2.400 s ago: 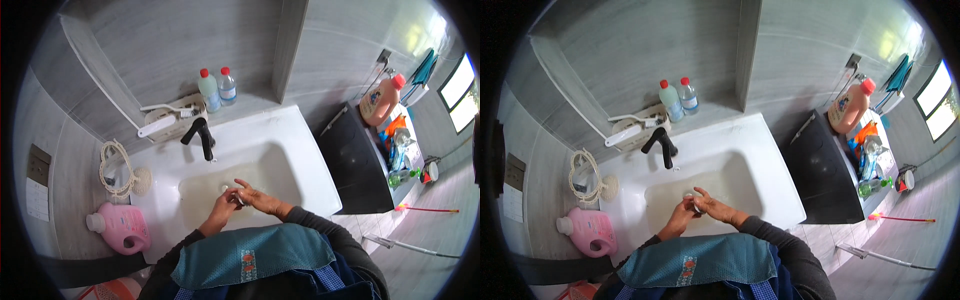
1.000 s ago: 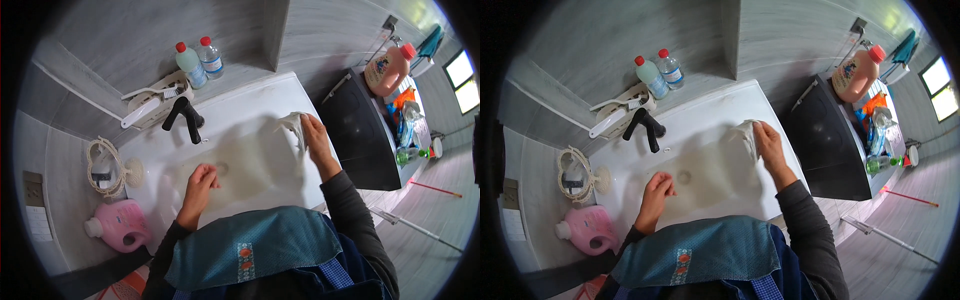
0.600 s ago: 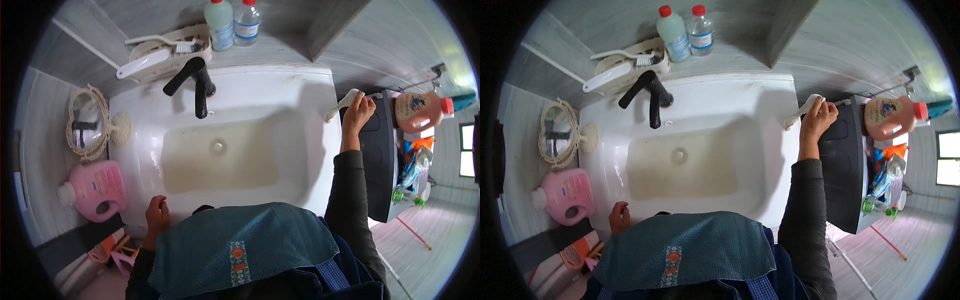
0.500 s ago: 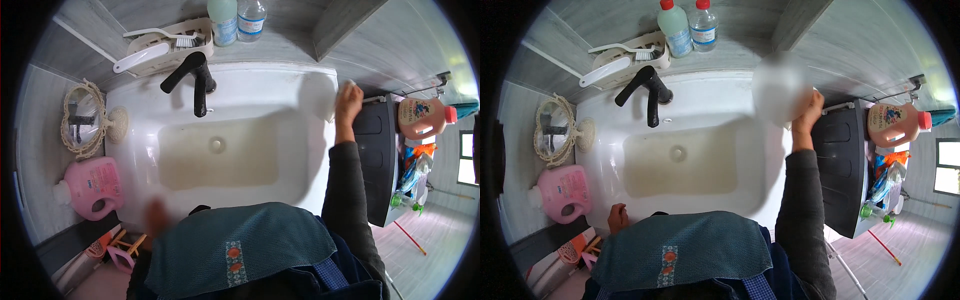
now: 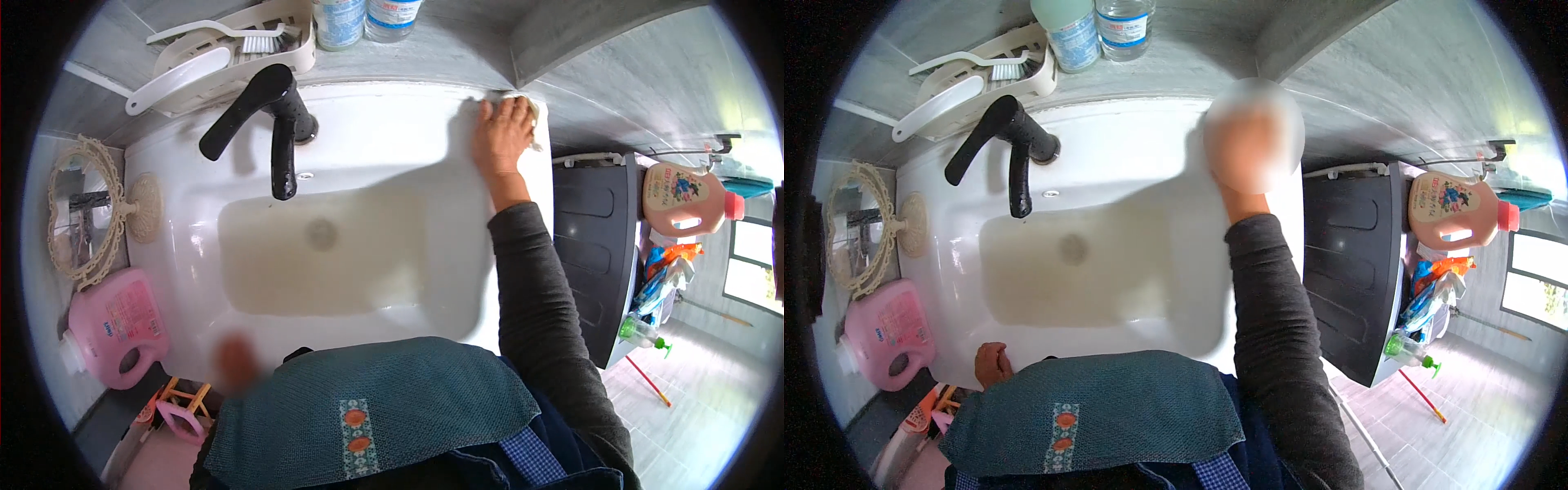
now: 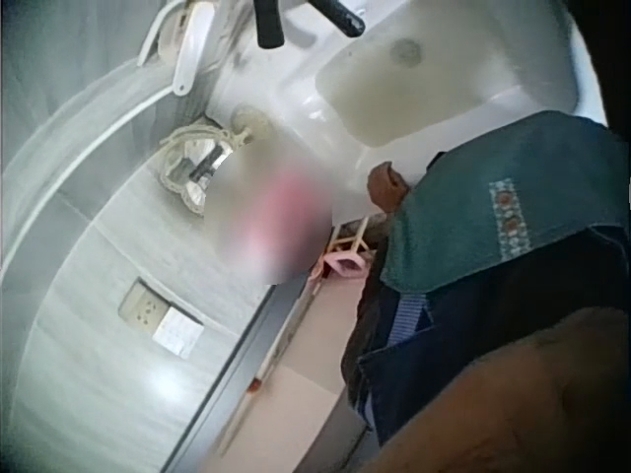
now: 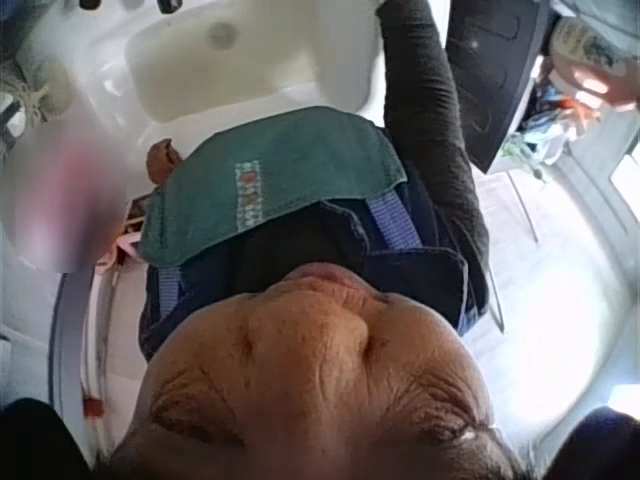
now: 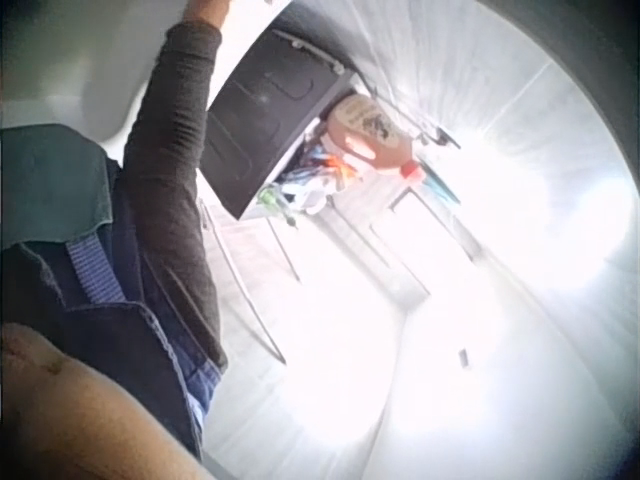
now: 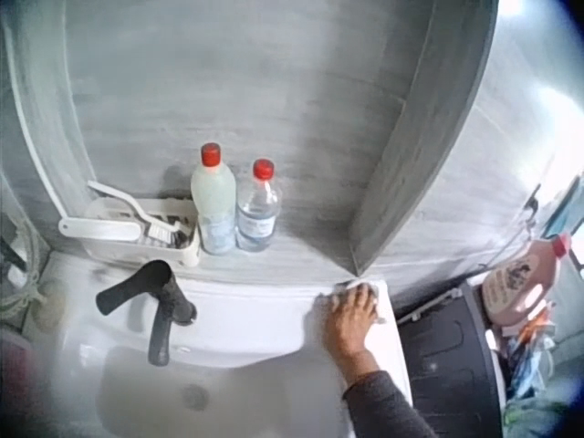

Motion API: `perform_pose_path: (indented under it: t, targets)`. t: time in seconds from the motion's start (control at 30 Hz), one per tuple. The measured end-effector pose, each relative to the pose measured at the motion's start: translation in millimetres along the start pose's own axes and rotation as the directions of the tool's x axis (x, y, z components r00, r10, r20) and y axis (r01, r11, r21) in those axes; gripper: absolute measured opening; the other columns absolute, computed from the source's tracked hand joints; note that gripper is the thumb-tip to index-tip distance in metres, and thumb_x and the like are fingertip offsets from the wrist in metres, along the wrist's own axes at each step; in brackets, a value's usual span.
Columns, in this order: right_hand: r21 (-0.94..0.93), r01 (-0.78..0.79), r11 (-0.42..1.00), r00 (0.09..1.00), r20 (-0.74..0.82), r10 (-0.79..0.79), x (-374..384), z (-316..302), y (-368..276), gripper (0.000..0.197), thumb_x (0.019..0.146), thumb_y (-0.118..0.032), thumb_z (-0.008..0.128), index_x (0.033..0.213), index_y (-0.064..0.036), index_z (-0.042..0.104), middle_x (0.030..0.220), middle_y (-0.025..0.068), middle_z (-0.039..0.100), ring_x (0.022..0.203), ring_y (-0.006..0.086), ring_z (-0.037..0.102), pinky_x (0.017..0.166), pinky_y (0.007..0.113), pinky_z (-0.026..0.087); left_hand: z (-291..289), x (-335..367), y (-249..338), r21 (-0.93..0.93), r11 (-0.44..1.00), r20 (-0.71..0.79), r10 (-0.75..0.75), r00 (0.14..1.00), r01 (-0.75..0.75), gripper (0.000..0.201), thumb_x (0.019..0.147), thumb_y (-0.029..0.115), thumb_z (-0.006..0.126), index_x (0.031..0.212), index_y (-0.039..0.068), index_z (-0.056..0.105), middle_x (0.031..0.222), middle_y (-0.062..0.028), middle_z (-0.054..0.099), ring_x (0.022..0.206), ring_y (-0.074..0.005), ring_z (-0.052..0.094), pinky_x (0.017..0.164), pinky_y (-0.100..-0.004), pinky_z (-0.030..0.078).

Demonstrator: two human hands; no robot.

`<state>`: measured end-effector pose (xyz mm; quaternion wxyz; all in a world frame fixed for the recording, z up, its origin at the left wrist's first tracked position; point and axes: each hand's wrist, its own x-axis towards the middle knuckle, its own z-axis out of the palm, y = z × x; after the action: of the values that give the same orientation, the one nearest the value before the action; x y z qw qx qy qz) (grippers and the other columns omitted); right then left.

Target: The person cleans a bathroom sink and surrounding surfaces using a brush and a cloth. They scrub the sink basin, faucet, and wall tiles, then wipe the surfaces dry. A decorative mirror is moved aside and later returned to its original position.

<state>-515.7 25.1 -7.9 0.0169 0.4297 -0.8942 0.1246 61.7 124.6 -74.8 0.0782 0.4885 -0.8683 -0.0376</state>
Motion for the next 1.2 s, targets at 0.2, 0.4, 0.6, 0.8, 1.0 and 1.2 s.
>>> perform_pose_path:
  t: [0.2, 0.4, 0.6, 0.8, 1.0, 1.2]
  targets:
    - [-0.236, 0.161, 0.958, 0.98, -0.078, -0.183, -25.1, 39.7, -69.0, 0.059, 0.089, -0.042, 0.053, 0.126, 0.0027, 0.047, 0.141, 0.0244, 0.032, 0.131, 0.0425, 0.027, 0.103, 0.057, 0.023, 13.6, -10.9, -17.5, 0.062, 0.998, 0.01, -0.002, 1.0, 0.001, 0.013, 0.079, 0.002, 0.058, 0.092, 0.003, 0.058, 0.089, -0.0156, 0.059, 0.082, -0.0328, 0.057, 0.074, -0.0397, 0.046]
    - [0.029, 0.406, 0.913, 0.898, -0.201, -0.392, -38.6, 47.6, -88.9, 0.045, 0.09, -0.027, 0.053, 0.124, 0.0024, 0.049, 0.138, 0.0234, 0.036, 0.128, 0.0426, 0.032, 0.105, 0.055, 0.026, 9.6, -7.9, -11.5, 0.038, 0.998, -0.044, 0.053, 0.998, -0.051, 0.013, 0.078, 0.001, 0.055, 0.091, 0.003, 0.058, 0.088, -0.0154, 0.058, 0.081, -0.0326, 0.056, 0.074, -0.0392, 0.046]
    - [0.497, 0.508, 0.703, 0.86, -0.329, -0.389, -30.8, 46.3, -43.3, 0.034, 0.085, 0.004, 0.053, 0.119, 0.0003, 0.054, 0.116, 0.0197, 0.056, 0.103, 0.0372, 0.057, 0.089, 0.037, 0.047, 3.6, 1.8, -5.5, 0.096, 0.993, -0.047, 0.077, 0.996, -0.072, 0.013, 0.078, 0.0, 0.055, 0.09, 0.002, 0.058, 0.088, -0.0147, 0.059, 0.081, -0.0318, 0.057, 0.075, -0.0382, 0.046]
    - [0.45, 0.311, 0.837, 0.897, -0.431, -0.102, -28.7, 1.3, 12.9, 0.027, 0.089, 0.001, 0.05, 0.115, 0.0012, 0.055, 0.114, 0.0183, 0.054, 0.096, 0.032, 0.057, 0.081, 0.035, 0.047, 7.5, -2.6, -5.3, 0.103, 0.991, -0.093, 0.095, 0.991, -0.085, 0.012, 0.078, 0.001, 0.055, 0.09, 0.003, 0.058, 0.088, -0.0139, 0.059, 0.081, -0.0316, 0.057, 0.074, -0.0386, 0.046]
    - [-0.12, 0.035, 0.992, 0.975, -0.213, -0.06, -19.1, 21.1, 40.5, 0.049, 0.093, -0.036, 0.045, 0.112, 0.0078, 0.055, 0.13, 0.0267, 0.044, 0.126, 0.0398, 0.037, 0.104, 0.051, 0.026, -6.8, 7.7, 5.1, -0.037, 0.996, 0.029, -0.074, 0.997, 0.075, 0.011, 0.078, 0.003, 0.055, 0.089, 0.004, 0.058, 0.087, -0.0135, 0.058, 0.08, -0.0316, 0.056, 0.073, -0.0393, 0.045]
    - [-0.133, 0.113, 0.985, 0.957, -0.254, -0.143, -19.3, 45.9, 5.6, 0.062, 0.093, -0.044, 0.045, 0.112, 0.0149, 0.051, 0.132, 0.0324, 0.036, 0.126, 0.044, 0.033, 0.106, 0.053, 0.023, -39.6, 31.3, 31.8, -0.243, 0.955, 0.137, -0.138, 0.981, 0.168, 0.011, 0.081, 0.005, 0.054, 0.09, 0.004, 0.058, 0.089, -0.0138, 0.059, 0.081, -0.0306, 0.056, 0.073, -0.0392, 0.044]
